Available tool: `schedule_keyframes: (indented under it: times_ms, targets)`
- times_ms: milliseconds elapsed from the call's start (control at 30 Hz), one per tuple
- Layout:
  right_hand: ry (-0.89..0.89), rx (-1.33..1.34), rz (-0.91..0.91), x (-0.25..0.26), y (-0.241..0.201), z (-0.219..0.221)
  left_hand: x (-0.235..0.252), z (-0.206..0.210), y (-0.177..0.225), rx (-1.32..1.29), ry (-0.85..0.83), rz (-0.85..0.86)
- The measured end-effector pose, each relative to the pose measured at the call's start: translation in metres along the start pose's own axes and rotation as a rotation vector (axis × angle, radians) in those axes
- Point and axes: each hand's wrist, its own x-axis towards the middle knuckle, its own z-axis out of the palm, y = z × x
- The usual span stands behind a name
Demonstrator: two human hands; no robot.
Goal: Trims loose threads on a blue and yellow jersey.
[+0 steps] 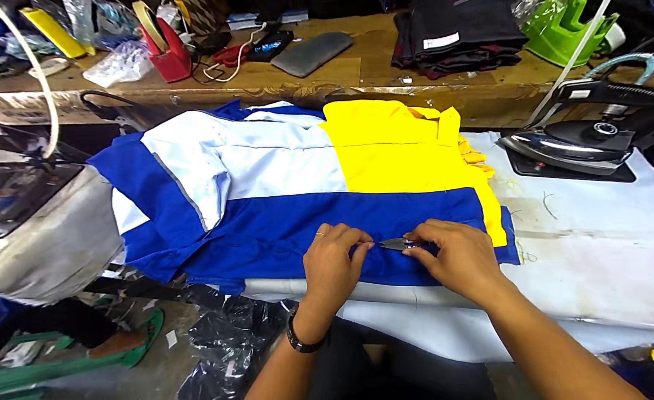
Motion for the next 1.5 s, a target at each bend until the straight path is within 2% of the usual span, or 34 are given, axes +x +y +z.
schedule_keyframes:
  times_ms: [133,233,367,567,800,867,1000,1067,1200,1500]
  targets:
    - [0.019,0.032,0.006,0.001,-0.004,0.001,-0.002,-0.004,-0.007,-0.112,0.069,-0.017]
    - [0.034,0.091,0.012,0.002,-0.01,0.003,-0.004,-0.012,-0.02,-0.402,0.147,-0.114]
    - [0.017,0.16,0.007,0.01,-0.024,0.013,-0.006,-0.024,-0.025,-0.756,0.158,-0.258]
    - [-0.063,0.264,-0.023,0.025,-0.039,0.027,-0.007,-0.026,-0.025,-0.815,0.146,-0.258]
    - [-0.098,0.245,-0.05,0.03,-0.046,0.031,-0.006,-0.027,-0.026,-0.858,0.127,-0.238]
    - [-0.086,0.232,-0.048,0.03,-0.045,0.03,-0.008,-0.034,-0.033,-0.74,0.117,-0.197]
    - [-0.089,0.19,-0.045,0.028,-0.043,0.028,-0.018,-0.053,-0.05,-0.007,0.052,-0.056]
    - [-0.093,0.169,-0.053,0.028,-0.044,0.029,-0.022,-0.055,-0.049,0.158,-0.011,-0.043]
    - [-0.106,0.153,-0.065,0.027,-0.047,0.032,-0.023,-0.056,-0.048,0.212,-0.056,-0.054]
    - [-0.086,0.19,-0.066,0.033,-0.052,0.032,-0.016,-0.059,-0.047,0.157,0.021,0.014]
